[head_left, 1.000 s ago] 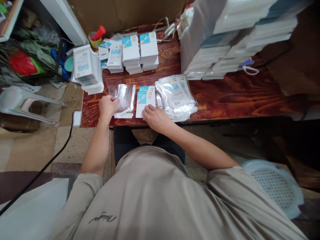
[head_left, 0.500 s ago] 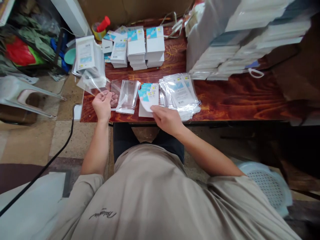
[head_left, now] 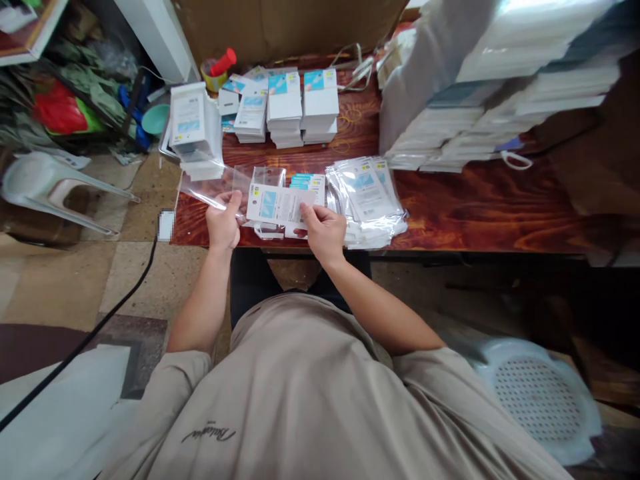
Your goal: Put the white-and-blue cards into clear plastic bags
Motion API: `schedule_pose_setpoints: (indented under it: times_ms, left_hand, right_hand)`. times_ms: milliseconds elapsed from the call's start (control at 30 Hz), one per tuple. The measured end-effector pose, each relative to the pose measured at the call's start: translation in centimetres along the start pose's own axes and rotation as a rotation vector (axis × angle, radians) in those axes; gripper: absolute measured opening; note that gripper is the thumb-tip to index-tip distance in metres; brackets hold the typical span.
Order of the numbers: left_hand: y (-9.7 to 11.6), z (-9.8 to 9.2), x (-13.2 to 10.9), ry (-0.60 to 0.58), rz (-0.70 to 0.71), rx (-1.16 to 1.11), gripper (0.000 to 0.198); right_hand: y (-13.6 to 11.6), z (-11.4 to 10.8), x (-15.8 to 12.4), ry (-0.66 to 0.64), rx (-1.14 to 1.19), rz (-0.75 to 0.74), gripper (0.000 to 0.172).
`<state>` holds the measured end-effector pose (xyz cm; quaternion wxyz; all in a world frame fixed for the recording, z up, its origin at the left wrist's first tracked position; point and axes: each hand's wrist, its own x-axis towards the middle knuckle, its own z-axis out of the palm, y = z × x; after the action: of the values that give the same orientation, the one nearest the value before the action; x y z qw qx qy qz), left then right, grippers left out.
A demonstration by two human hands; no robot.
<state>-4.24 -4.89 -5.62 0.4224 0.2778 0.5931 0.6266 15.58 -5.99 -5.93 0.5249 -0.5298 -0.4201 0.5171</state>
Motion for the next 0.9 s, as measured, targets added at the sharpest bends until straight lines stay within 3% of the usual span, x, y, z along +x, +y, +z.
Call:
schedule_pose_setpoints:
  times_ms: [100,267,333,467,567,667,733,800,900]
  left_hand:
    - [-0.4,0.1,0.0,-0.005,0.005,-0.038,0.042]
    - [0.0,-0.3,0.7,0.003,0.064,-0.111,0.043]
    - [0.4,-0.1,0.3,-0.029,0.062,-0.119,0.044]
    - [1.0,0.9,-1.8,-0.163,0.037,-0.118,0.053]
    - [1.0,1.2,-2.9,-0.230,0.007,-0.133,0.053]
    - [0.6,0.6,-2.6,-0.286,-0.020,-0.067,0.050]
    - [0.5,0.0,-2.0,-0.319,0.000,0.017,0.050]
    - [0.5,-0.5,-1.5,-0.340,0.044,0.113,0.052]
    - [0.5,-0.9,-1.4,-0.292,0.161,0.401,0.048]
  right_hand:
    - [0.4,0.9,-0.2,-0.054,0.060,0.000,0.057]
    - [0.0,-0.1,-0.5,-0.443,-0.025,0.018,0.056]
    - [-0.3,-0.4,-0.4,-0.513,-0.055,0.028,0.054]
    - [-0.1,1.3,0.0,-0.439,-0.090,-0.045,0.054]
    - [0.4,3.1,0.5,-0.241,-0.251,-0.192,0.051]
    - [0.6,4.4,1.3,-0.086,-0.412,-0.326,0.049]
    - [0.4,4.9,1.9,-0.131,-0.401,-0.380,0.054]
    - [0.0,4.9,2.7,-0.263,-0.301,-0.346,0.045]
    - [-0.7,3.0,4.2,-0.304,-0.117,-0.249,0.037]
